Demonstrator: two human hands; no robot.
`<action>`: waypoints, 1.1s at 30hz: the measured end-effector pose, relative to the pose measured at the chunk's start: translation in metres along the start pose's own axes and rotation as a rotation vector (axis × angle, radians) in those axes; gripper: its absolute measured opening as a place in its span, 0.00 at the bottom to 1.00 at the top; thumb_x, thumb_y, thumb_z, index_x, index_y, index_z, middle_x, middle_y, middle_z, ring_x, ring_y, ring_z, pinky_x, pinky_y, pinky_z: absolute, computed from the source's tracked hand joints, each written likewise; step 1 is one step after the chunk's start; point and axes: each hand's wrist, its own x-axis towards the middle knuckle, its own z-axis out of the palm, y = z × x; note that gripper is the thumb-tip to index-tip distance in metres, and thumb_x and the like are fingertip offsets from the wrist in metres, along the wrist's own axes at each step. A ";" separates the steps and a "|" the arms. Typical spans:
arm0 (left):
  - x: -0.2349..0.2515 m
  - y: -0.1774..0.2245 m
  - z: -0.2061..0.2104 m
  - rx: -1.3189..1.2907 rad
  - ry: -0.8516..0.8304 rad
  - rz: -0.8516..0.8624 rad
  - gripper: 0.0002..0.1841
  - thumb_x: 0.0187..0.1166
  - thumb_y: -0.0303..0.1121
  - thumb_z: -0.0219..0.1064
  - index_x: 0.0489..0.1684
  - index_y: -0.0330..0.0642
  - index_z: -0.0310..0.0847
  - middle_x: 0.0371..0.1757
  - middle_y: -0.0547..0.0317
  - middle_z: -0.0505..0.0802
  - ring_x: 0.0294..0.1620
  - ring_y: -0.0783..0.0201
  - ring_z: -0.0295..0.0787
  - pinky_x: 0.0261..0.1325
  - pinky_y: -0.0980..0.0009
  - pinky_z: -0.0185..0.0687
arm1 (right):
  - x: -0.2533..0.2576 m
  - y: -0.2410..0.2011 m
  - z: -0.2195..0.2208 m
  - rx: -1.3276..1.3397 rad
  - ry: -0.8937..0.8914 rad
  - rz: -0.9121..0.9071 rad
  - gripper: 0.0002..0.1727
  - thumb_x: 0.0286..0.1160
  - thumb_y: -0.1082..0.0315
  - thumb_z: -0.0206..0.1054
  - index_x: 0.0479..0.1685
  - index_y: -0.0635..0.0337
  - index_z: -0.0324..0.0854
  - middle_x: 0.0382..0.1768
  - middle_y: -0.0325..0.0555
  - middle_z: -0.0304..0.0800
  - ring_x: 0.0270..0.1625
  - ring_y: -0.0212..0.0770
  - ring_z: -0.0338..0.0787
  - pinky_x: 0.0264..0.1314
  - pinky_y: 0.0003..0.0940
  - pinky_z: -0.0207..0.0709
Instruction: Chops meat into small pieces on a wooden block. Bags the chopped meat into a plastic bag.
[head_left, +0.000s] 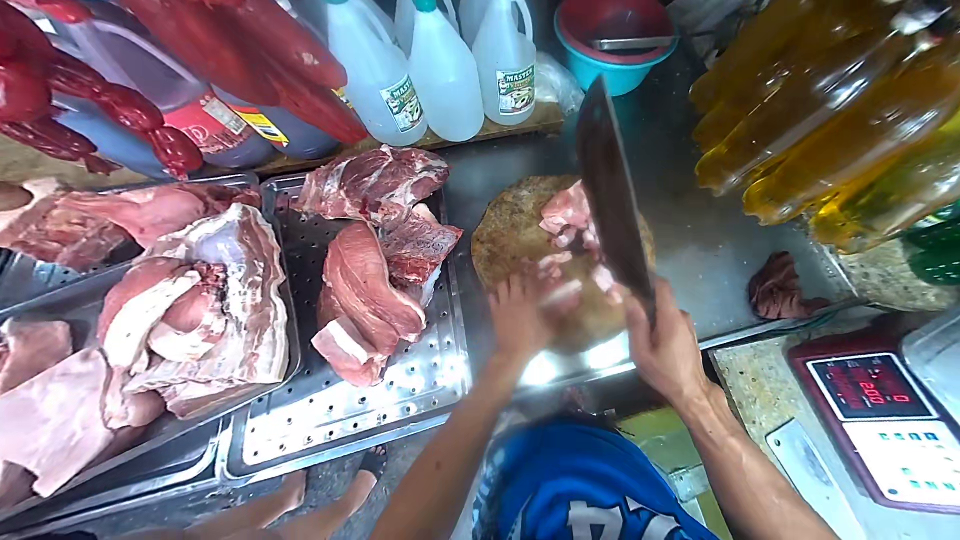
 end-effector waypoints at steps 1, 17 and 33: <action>0.000 0.000 0.000 -0.006 -0.012 0.015 0.47 0.66 0.69 0.67 0.87 0.53 0.68 0.88 0.48 0.71 0.88 0.39 0.63 0.81 0.34 0.58 | 0.004 -0.003 0.001 -0.013 -0.002 -0.013 0.26 0.88 0.56 0.55 0.73 0.70 0.74 0.30 0.42 0.90 0.27 0.33 0.88 0.32 0.33 0.85; 0.007 0.009 0.000 -0.032 0.011 -0.012 0.42 0.66 0.64 0.69 0.82 0.55 0.73 0.89 0.53 0.71 0.92 0.42 0.55 0.86 0.34 0.51 | 0.004 0.007 0.005 -0.044 -0.098 0.059 0.26 0.88 0.56 0.56 0.74 0.67 0.74 0.27 0.41 0.88 0.24 0.33 0.86 0.29 0.34 0.84; 0.027 0.000 -0.015 -0.078 -0.138 0.151 0.32 0.64 0.59 0.75 0.68 0.55 0.80 0.81 0.56 0.78 0.83 0.49 0.70 0.82 0.40 0.61 | 0.031 0.021 0.001 -0.090 -0.214 0.149 0.26 0.90 0.54 0.53 0.77 0.61 0.73 0.34 0.47 0.91 0.33 0.42 0.91 0.39 0.43 0.86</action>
